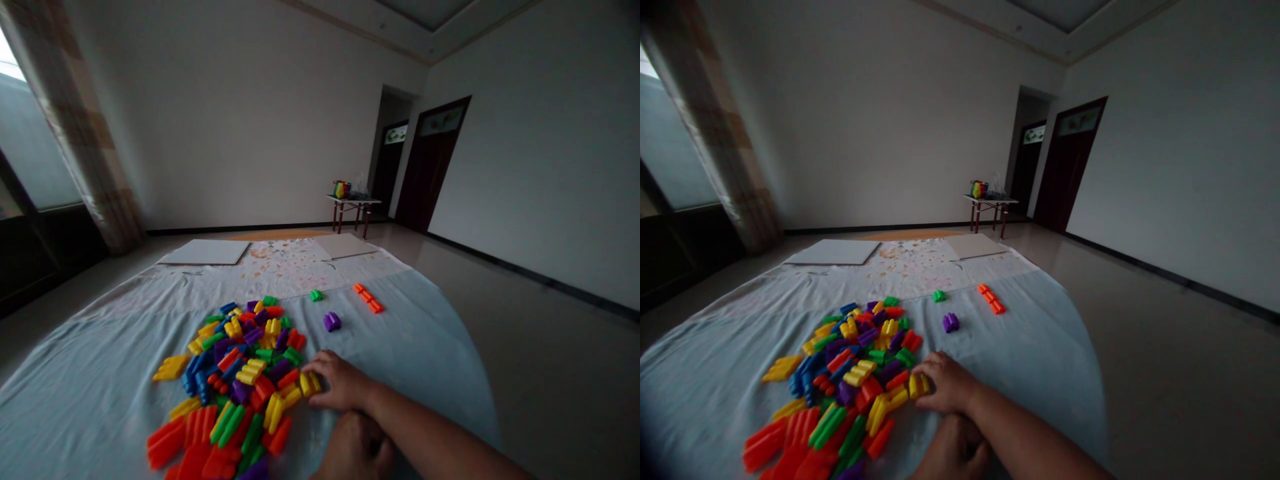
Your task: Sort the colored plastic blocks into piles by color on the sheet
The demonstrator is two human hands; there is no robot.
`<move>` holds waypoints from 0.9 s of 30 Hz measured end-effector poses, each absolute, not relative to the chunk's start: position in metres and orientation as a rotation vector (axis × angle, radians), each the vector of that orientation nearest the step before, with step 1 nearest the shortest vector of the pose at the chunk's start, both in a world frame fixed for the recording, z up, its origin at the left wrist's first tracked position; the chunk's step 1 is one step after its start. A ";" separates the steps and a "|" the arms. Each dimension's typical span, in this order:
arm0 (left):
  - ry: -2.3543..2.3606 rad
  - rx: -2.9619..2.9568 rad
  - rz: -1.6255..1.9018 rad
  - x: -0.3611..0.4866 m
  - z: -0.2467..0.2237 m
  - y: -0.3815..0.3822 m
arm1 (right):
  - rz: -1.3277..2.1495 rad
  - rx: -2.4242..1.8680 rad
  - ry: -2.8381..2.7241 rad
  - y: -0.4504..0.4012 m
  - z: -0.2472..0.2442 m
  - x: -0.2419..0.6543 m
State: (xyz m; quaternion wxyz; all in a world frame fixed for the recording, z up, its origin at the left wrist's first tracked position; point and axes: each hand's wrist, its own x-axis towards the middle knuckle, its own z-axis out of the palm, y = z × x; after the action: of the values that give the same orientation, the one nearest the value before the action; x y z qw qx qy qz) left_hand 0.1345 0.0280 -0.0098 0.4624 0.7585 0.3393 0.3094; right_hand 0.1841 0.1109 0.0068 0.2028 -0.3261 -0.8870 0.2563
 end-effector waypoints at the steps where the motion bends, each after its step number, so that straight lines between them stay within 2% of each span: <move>1: 0.829 1.871 0.761 0.135 -0.009 0.028 | 0.711 -0.927 -2.454 0.111 0.006 0.184; 9: 1.013 2.003 0.645 0.131 -0.003 0.029 | 0.780 -1.259 -1.961 0.105 -0.001 0.218; 16: 1.099 2.159 0.533 0.129 0.002 0.026 | 0.321 -1.297 -2.065 0.108 -0.011 0.250; 23: 1.294 2.290 0.211 0.136 -0.001 0.029 | 0.394 -1.172 -2.164 0.109 -0.013 0.246; 27: 1.351 2.353 0.117 0.139 -0.006 0.030 | 0.303 -1.255 -2.015 0.132 -0.011 0.277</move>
State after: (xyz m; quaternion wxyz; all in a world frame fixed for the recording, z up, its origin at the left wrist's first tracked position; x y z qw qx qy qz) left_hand 0.1394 0.0295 -0.0064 0.2112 0.8469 0.4861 0.0420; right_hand 0.2766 0.1320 -0.0111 0.3654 -0.4881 -0.7838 0.1179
